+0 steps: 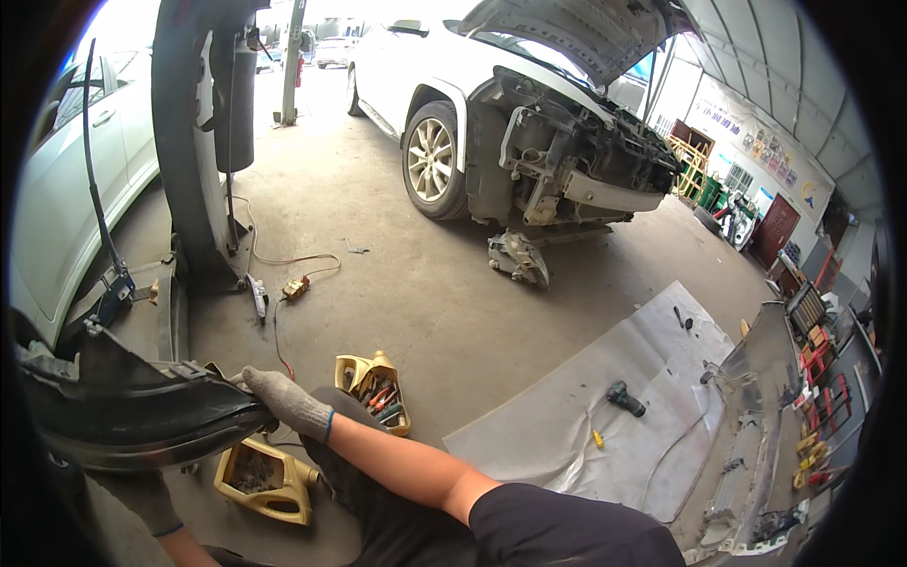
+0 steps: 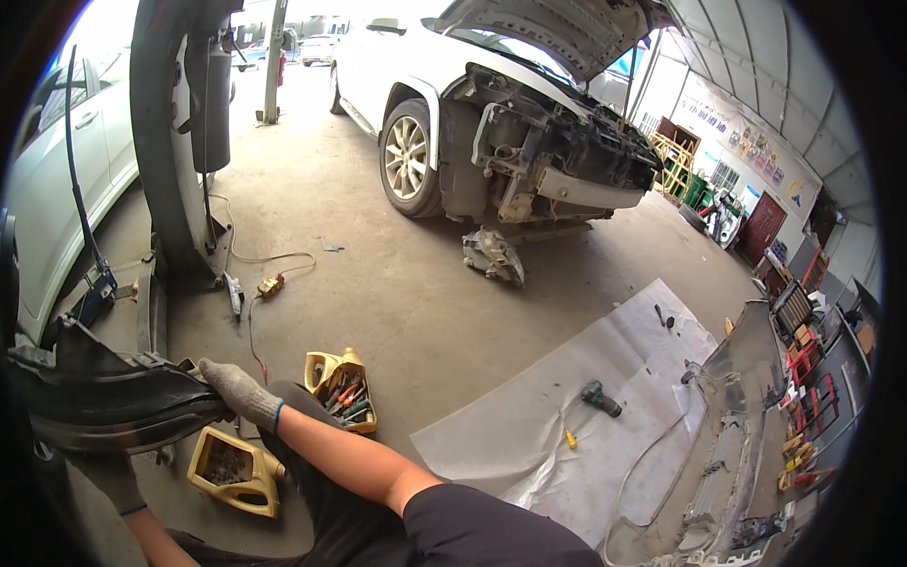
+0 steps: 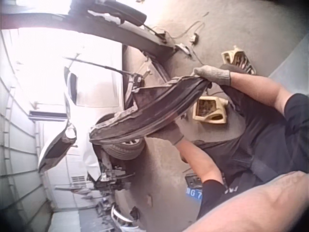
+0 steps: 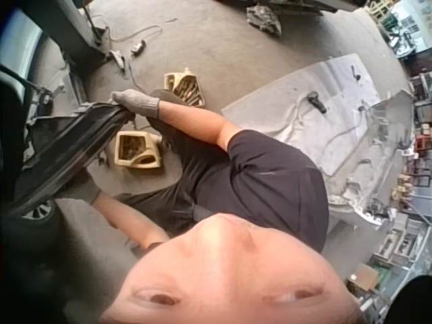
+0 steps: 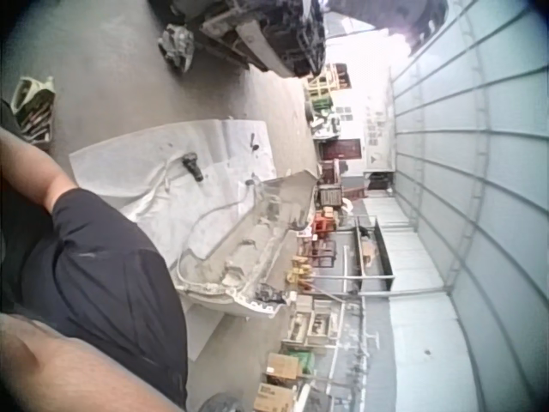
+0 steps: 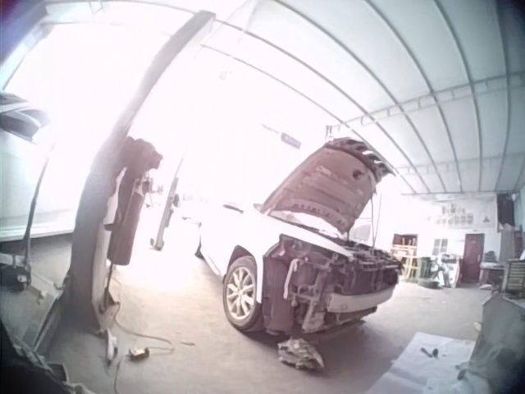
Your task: The person is repairing a car bumper using a soldering iron and filler rod. They are sitting on the floor of a garage, applying heat and filler to the damaged area of the bumper. The person then inspects the repaired section and places the bumper on the floor.
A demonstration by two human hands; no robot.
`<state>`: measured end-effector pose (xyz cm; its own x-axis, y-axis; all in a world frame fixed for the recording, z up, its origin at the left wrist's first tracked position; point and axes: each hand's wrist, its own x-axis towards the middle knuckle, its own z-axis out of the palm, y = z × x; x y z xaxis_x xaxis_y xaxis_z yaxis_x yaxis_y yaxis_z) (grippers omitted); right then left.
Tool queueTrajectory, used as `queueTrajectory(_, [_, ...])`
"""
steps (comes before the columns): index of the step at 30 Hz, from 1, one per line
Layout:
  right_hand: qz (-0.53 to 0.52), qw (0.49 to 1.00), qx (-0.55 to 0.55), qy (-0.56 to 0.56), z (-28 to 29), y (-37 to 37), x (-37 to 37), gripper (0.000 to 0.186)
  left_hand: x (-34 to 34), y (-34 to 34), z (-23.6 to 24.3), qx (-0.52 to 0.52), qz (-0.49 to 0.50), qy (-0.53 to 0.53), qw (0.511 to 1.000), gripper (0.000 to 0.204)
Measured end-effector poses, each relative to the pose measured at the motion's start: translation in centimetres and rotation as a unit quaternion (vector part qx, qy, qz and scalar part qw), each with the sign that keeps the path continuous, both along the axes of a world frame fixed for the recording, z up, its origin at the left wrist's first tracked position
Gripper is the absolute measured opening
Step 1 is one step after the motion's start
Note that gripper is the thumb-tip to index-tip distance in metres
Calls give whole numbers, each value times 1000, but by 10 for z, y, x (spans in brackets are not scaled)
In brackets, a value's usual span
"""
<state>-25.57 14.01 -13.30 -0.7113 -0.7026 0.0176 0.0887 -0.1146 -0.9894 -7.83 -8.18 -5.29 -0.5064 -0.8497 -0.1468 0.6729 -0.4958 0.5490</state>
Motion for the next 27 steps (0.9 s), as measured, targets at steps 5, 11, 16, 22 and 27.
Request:
queueTrajectory(5, [58, 996, -48, -50, -9, -18, -7, 68, 15, -4, 2, -13, 23, -12, 1000, 63])
queueTrajectory(11, [47, 984, 90, 148, 6, -23, 3, 42, 8, -8, -16, -59, 91, -50, 993, 62])
queueTrajectory(16, [19, 972, 76, 220, -23, -31, 1, 38, -1, -31, -38, -85, 96, -71, 989, 61])
queueTrajectory(22, [36, 985, -100, -133, -56, -64, -13, 66, 8, -125, -121, -378, 131, -190, 896, 60])
queueTrajectory(27, [75, 968, -173, -165, -38, -42, -11, 63, 8, -118, -115, -322, 104, -161, 927, 63])
